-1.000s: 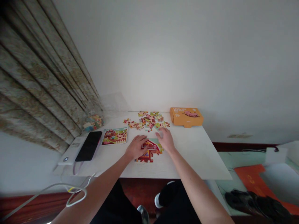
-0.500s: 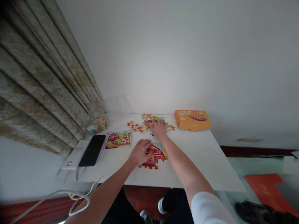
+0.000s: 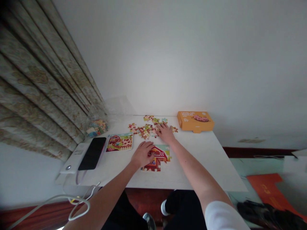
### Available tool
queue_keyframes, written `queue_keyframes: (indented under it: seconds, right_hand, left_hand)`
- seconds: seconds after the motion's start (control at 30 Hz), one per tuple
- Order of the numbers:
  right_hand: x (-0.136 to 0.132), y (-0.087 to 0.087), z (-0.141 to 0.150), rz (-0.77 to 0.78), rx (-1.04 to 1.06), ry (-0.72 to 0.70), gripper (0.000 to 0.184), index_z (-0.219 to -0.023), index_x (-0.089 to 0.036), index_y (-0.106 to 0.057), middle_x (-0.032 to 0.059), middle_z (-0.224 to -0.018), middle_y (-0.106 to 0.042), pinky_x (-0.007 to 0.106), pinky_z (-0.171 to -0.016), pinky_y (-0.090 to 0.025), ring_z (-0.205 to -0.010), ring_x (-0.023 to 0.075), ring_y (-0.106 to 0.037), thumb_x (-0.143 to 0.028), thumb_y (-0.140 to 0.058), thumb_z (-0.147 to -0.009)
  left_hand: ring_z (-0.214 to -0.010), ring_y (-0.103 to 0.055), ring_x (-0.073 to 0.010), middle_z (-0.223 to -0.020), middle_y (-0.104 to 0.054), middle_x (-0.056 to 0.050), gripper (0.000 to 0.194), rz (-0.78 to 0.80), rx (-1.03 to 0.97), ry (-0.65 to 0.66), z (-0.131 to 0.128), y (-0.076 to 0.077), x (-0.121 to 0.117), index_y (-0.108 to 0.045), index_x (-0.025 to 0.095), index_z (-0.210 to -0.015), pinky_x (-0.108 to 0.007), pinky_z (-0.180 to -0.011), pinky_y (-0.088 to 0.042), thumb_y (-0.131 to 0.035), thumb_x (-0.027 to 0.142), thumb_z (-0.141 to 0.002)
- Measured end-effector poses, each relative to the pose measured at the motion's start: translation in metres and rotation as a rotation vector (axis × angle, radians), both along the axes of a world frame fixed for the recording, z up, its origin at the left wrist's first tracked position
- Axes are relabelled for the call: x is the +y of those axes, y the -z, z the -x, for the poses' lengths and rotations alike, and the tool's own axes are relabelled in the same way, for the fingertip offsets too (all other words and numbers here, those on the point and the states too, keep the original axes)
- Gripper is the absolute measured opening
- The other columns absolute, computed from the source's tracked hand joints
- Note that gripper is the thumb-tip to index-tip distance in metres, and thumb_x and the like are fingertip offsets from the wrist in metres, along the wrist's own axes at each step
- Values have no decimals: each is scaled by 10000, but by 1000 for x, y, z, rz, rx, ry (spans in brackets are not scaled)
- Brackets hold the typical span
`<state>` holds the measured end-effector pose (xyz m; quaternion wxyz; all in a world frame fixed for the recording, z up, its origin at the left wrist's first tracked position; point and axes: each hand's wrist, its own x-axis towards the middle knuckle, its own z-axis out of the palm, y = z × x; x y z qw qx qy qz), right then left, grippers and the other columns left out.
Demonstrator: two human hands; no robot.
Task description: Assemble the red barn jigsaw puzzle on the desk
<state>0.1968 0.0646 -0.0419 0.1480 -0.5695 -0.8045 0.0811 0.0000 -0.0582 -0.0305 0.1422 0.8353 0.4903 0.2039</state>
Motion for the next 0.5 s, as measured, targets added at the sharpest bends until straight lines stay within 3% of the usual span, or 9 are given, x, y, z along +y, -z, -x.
queue_keyframes:
  seconds: [0.1, 0.23, 0.33, 0.5]
  right_hand:
    - [9, 7, -22, 10, 66, 108, 485, -1466, -198, -558, 171, -1583, -476, 562, -1193, -343, -1487, 318, -410, -361, -540, -1010]
    - [17, 12, -41, 19, 203, 130, 424, -1396, -175, -603, 147, -1432, -618, 375, -1087, -477, -1272, 241, -616, -278, -518, -994]
    - [20, 12, -49, 30, 236, 128, 385, -1317, -181, -651, 123, -1298, -697, 367, -1012, -518, -1120, 235, -680, -202, -488, -968]
    - [19, 8, -56, -3, 246, 109, 408, -1203, -202, -715, 103, -1205, -737, 390, -994, -531, -1078, 255, -690, -112, -457, -900]
  left_hand:
    - [-1308, -597, -258, -1379, -673, -110, 360, -7, -1, 5, 0, 1, 1, -719, 215, -1242, -479, -1225, -362, -642, 260, -894]
    - [-1308, -598, -261, -1373, -677, -110, 372, -8, -3, 9, 0, 1, 1, -717, 225, -1250, -488, -1221, -364, -640, 254, -887]
    - [-1312, -595, -256, -1373, -678, -103, 375, -4, -4, 9, 0, 1, 1, -712, 233, -1255, -485, -1225, -358, -632, 247, -889]
    - [-1301, -602, -257, -1372, -678, -103, 362, -6, -3, 4, 0, 1, 0, -713, 222, -1241, -477, -1227, -358, -631, 245, -889]
